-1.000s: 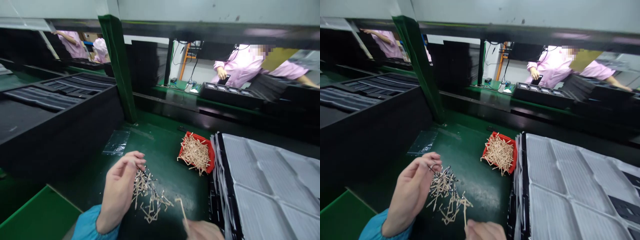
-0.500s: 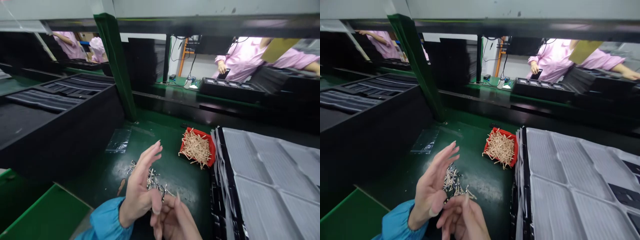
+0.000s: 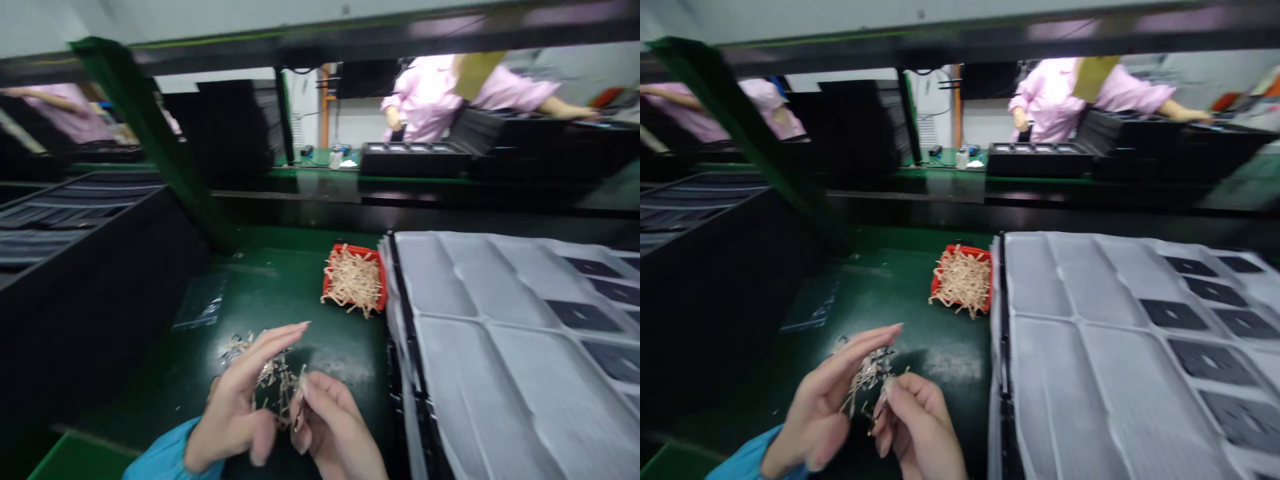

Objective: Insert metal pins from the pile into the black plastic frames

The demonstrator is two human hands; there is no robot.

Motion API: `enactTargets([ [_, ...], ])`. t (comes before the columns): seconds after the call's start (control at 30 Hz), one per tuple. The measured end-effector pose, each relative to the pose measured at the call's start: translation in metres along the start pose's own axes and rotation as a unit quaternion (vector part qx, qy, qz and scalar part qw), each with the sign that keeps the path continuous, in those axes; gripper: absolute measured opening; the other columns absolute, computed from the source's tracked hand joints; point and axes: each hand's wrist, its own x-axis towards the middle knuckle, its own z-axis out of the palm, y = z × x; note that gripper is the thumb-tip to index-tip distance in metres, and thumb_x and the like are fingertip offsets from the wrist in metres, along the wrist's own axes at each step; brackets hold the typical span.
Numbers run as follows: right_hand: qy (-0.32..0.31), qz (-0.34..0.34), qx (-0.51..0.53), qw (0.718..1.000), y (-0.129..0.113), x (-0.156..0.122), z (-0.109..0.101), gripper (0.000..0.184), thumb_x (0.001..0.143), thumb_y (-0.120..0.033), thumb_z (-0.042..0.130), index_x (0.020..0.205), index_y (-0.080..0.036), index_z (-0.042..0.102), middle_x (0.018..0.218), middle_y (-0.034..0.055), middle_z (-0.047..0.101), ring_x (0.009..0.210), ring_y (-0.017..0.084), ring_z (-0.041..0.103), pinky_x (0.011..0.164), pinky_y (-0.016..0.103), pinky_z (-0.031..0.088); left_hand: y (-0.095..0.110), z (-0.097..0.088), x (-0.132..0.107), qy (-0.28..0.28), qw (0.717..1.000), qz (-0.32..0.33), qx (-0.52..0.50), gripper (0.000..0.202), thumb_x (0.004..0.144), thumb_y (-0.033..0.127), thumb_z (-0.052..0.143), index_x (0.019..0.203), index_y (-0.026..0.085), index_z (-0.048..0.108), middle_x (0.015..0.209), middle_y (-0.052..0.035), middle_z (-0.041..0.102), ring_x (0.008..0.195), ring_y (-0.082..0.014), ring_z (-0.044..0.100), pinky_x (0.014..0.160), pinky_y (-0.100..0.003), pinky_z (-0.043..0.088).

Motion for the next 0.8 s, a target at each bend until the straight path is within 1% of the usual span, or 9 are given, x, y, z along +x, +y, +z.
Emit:
enactTargets([
  [0.1, 0.064, -0.098, 0.026, 0.993, 0.006, 0.004, -0.007, 0.049, 0.068, -0.055, 0.096, 0.070, -0.014, 0.069, 0.057, 0.0002, 0.070, 0.040, 0.002, 0.052, 0.043, 0.013, 0.034, 0.023, -0.010, 0.033, -0.013, 1.000, -0.010, -0.015, 0.060, 0.087, 0.070, 0.071, 0.126, 0.025, 0.081, 0.129, -0.0180, 0.077, 0.122, -0.0406, 0.071, 0.103, -0.043, 0.060],
  [0.17, 0.093, -0.137, 0.033, 0.986, 0.012, 0.011, -0.015, 0.054, 0.060, -0.060, 0.098, 0.068, -0.015, 0.069, 0.056, 0.0026, 0.071, 0.038, 0.004, 0.052, 0.041, 0.015, 0.032, 0.043, 0.004, 0.072, -0.078, 0.994, 0.058, 0.042, 0.038, 0.093, 0.054, 0.073, 0.118, 0.027, 0.084, 0.115, -0.0151, 0.081, 0.110, -0.0367, 0.076, 0.093, -0.037, 0.062],
  [0.2, 0.105, -0.152, 0.037, 0.982, 0.015, 0.014, -0.018, 0.059, 0.055, -0.066, 0.097, 0.066, -0.015, 0.068, 0.055, 0.0038, 0.072, 0.036, 0.004, 0.050, 0.039, 0.016, 0.031, 0.055, 0.021, 0.094, -0.131, 0.983, 0.102, 0.084, 0.030, 0.095, 0.046, 0.073, 0.117, 0.028, 0.084, 0.112, -0.0133, 0.082, 0.105, -0.0344, 0.077, 0.089, -0.035, 0.061],
  [0.27, 0.112, -0.161, 0.039, 0.980, 0.022, 0.019, -0.024, 0.065, 0.048, -0.072, 0.096, 0.070, -0.016, 0.070, 0.055, 0.0055, 0.072, 0.033, 0.006, 0.049, 0.036, 0.017, 0.029, 0.077, 0.074, 0.135, -0.239, 0.939, 0.188, 0.159, 0.026, 0.099, 0.041, 0.069, 0.115, 0.025, 0.081, 0.112, -0.0124, 0.081, 0.100, -0.0313, 0.076, 0.089, -0.035, 0.060],
  [0.33, 0.112, -0.161, 0.035, 0.980, 0.026, 0.021, -0.028, 0.067, 0.047, -0.071, 0.096, 0.076, -0.015, 0.072, 0.056, 0.0065, 0.073, 0.034, 0.007, 0.051, 0.037, 0.018, 0.031, 0.094, 0.142, 0.171, -0.320, 0.860, 0.263, 0.299, 0.029, 0.104, 0.038, 0.063, 0.117, 0.017, 0.076, 0.115, -0.0144, 0.077, 0.107, -0.0321, 0.073, 0.096, -0.041, 0.057],
  [0.43, 0.103, -0.162, 0.026, 0.981, 0.027, 0.021, -0.030, 0.064, 0.049, -0.070, 0.096, 0.076, -0.016, 0.073, 0.055, 0.0043, 0.071, 0.037, 0.008, 0.050, 0.040, 0.019, 0.033, 0.101, 0.239, 0.216, -0.303, 0.842, 0.278, 0.349, 0.028, 0.102, 0.031, 0.067, 0.118, 0.008, 0.072, 0.132, -0.0200, 0.068, 0.129, -0.0370, 0.061, 0.110, -0.053, 0.049],
  [0.53, 0.093, -0.173, 0.020, 0.980, 0.025, 0.016, -0.032, 0.055, 0.056, -0.067, 0.094, 0.074, -0.019, 0.072, 0.049, -0.0012, 0.062, 0.040, 0.010, 0.049, 0.043, 0.023, 0.037, 0.094, 0.301, 0.242, -0.304, 0.840, 0.246, 0.376, 0.036, 0.101, 0.033, 0.071, 0.131, 0.015, 0.066, 0.141, -0.0137, 0.064, 0.127, -0.0320, 0.064, 0.106, -0.056, 0.054],
  [0.67, 0.081, -0.181, 0.028, 0.980, 0.023, 0.009, -0.035, 0.047, 0.065, -0.061, 0.092, 0.084, -0.023, 0.073, 0.056, -0.0021, 0.062, 0.051, 0.016, 0.057, 0.052, 0.028, 0.046, 0.089, 0.328, 0.251, -0.320, 0.854, 0.184, 0.368, 0.038, 0.102, 0.034, 0.070, 0.135, 0.017, 0.064, 0.137, -0.0122, 0.066, 0.118, -0.0289, 0.069, 0.098, -0.051, 0.060],
  [0.8, 0.078, -0.176, 0.043, 0.980, 0.024, 0.007, -0.034, 0.054, 0.064, -0.066, 0.092, 0.081, -0.021, 0.068, 0.063, -0.0008, 0.068, 0.051, 0.011, 0.056, 0.049, 0.022, 0.044, 0.099, 0.308, 0.253, -0.304, 0.898, 0.143, 0.283, 0.030, 0.103, 0.033, 0.069, 0.127, 0.016, 0.067, 0.124, -0.0098, 0.071, 0.103, -0.0236, 0.073, 0.088, -0.043, 0.064],
])
